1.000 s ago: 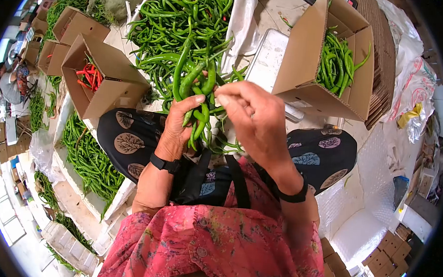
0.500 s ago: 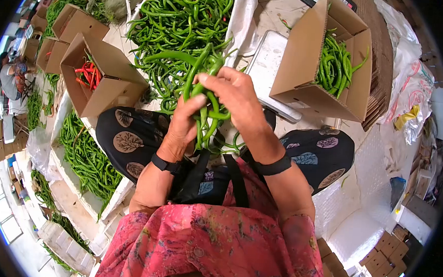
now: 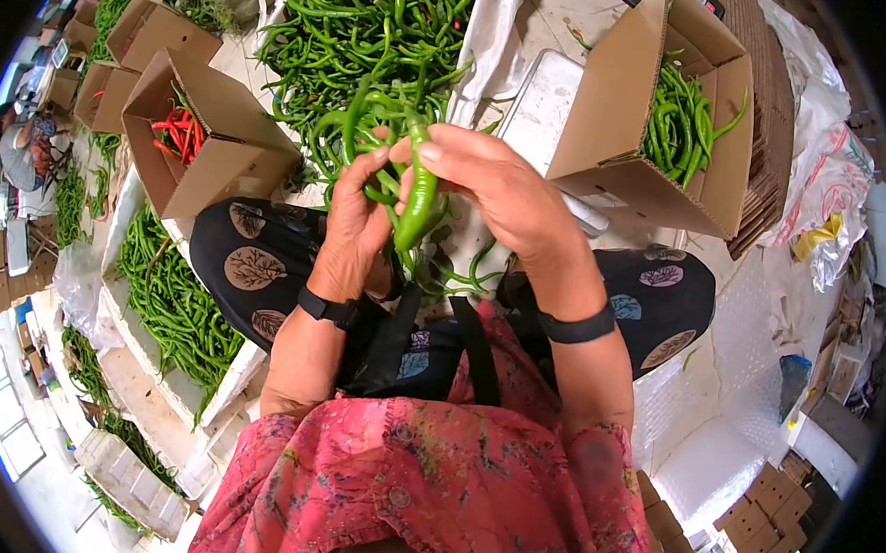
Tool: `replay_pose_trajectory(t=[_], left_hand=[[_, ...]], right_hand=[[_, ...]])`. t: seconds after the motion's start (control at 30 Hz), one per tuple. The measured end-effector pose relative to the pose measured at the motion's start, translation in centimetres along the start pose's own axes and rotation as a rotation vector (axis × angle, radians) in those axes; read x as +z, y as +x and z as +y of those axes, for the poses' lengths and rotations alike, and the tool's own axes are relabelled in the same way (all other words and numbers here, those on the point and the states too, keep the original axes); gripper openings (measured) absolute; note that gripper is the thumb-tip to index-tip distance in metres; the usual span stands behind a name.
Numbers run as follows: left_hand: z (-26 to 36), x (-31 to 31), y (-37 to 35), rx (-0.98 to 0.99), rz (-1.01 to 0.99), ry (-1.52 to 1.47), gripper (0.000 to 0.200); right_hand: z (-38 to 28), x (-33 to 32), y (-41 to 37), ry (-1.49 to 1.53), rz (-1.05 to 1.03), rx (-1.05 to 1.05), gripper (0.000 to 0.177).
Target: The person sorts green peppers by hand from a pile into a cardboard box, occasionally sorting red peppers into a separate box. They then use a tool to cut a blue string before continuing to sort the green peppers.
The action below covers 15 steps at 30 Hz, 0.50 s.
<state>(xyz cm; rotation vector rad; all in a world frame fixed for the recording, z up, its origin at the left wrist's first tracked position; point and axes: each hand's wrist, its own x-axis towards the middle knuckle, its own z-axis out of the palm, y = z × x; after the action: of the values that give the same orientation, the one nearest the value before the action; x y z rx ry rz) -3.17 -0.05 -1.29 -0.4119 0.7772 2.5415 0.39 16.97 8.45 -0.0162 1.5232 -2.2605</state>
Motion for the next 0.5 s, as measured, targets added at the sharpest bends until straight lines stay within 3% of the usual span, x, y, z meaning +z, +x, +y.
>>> replay_pose_trajectory(t=[0.07, 0.17, 0.2, 0.27, 0.5], left_hand=[[0.5, -0.5, 0.4, 0.057, 0.031, 0.044, 0.029], [1.0, -0.6, 0.6, 0.114, -0.036, 0.043, 0.025], [1.0, -0.4, 0.5, 0.106, -0.048, 0.009, 0.023], [0.8, -0.1, 0.4, 0.127, -0.079, -0.003, 0.021], [0.9, 0.4, -0.2, 0.089, -0.198, 0.072, 0.021]], right_hand=[[-0.8, -0.7, -0.9, -0.029, -0.015, -0.006, 0.039], [0.8, -3.9, -1.1, 0.381, 0.072, -0.040, 0.040], [1.6, -4.8, -1.0, 0.377, 0.088, -0.047, 0.040], [2.6, -6.0, -1.1, 0.684, -0.059, -0.162, 0.044], [2.6, -6.3, -2.4, 0.639, 0.056, -0.216, 0.048]])
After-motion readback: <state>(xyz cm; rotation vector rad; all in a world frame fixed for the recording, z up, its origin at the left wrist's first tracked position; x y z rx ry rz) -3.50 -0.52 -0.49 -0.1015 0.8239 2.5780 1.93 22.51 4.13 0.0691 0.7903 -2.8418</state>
